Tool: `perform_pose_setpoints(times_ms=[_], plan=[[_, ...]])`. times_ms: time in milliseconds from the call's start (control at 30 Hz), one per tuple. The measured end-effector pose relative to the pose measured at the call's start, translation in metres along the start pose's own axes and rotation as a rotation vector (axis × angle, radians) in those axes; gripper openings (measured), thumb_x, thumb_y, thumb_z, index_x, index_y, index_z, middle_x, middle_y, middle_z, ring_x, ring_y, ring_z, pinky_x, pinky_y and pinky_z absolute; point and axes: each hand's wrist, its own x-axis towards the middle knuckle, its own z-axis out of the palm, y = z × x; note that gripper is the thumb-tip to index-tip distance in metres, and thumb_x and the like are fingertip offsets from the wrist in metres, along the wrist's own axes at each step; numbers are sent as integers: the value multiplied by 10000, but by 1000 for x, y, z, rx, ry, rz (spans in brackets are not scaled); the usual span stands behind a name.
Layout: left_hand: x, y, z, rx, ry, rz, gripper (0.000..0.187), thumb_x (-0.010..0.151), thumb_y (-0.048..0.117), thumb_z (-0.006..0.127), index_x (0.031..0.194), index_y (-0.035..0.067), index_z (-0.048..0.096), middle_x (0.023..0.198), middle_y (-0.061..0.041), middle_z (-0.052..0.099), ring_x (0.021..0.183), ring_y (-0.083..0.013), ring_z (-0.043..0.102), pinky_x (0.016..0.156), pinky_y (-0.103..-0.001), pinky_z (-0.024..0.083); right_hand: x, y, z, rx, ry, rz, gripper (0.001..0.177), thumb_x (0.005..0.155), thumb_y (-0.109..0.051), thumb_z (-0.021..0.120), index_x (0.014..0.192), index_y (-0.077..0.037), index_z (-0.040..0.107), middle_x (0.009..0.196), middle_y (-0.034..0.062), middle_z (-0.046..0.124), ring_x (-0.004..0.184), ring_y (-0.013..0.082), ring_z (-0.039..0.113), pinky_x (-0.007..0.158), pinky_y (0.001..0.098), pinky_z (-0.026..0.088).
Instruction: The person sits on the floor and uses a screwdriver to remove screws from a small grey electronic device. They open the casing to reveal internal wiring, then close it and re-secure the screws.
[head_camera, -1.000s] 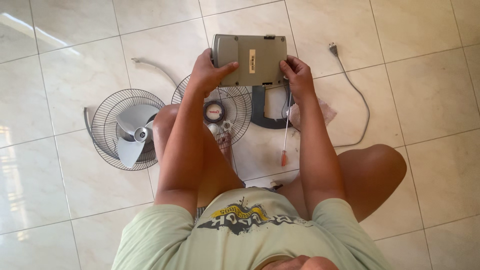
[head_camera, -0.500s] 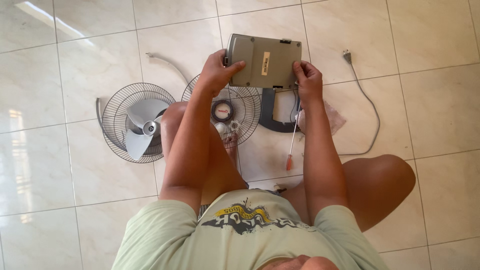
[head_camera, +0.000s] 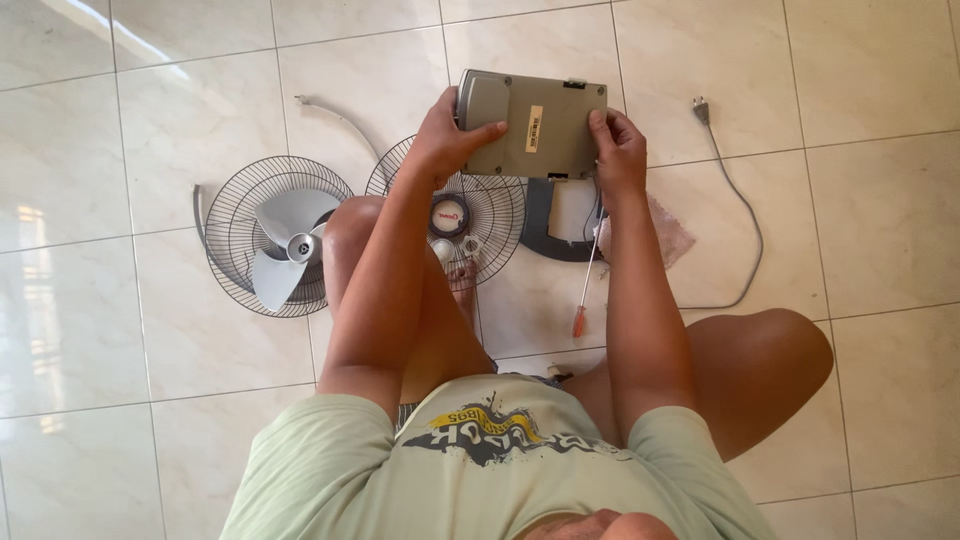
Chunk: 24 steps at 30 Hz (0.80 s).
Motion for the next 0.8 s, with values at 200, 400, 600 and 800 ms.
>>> perform_pose_setpoints(times_ms=[200, 400, 600, 800], plan=[[3, 0, -2, -11, 11, 8, 638, 801, 228, 867, 1282, 1, 515, 1124, -174, 707, 1011, -269, 735, 809, -376, 680, 4, 2, 6, -17, 5, -70, 381, 990, -341, 735, 1144, 7, 743, 1054, 71, 747, 957, 135, 648, 893, 280, 520], [1, -2, 1, -43, 9, 75, 588, 833, 207, 860, 1276, -15, 543, 1133, -183, 727, 1019, -268, 749, 819, -365, 682, 5, -3, 13, -600, 51, -228, 863, 956, -599, 708, 1515, -23, 391, 1473, 214, 531, 1326, 330, 551, 1106, 471, 493], [2, 0, 1, -100, 24, 96, 567, 847, 183, 848, 1278, -22, 542, 1133, -183, 730, 1007, -235, 751, 809, -349, 680, -38, -7, 61, -1251, 31, -817, 991, 1105, -639, 596, 1667, -48, 34, 1725, 215, 65, 1646, 399, 80, 1361, 567, 172], [5, -3, -2, -109, 30, 80, 557, 843, 181, 854, 1264, -22, 551, 1103, -179, 736, 977, -241, 758, 781, -358, 683, -74, -19, 75, -1161, -128, -734, 1080, 1031, -761, 539, 1685, -59, 42, 1752, 183, 53, 1640, 364, 66, 1342, 532, 162]])
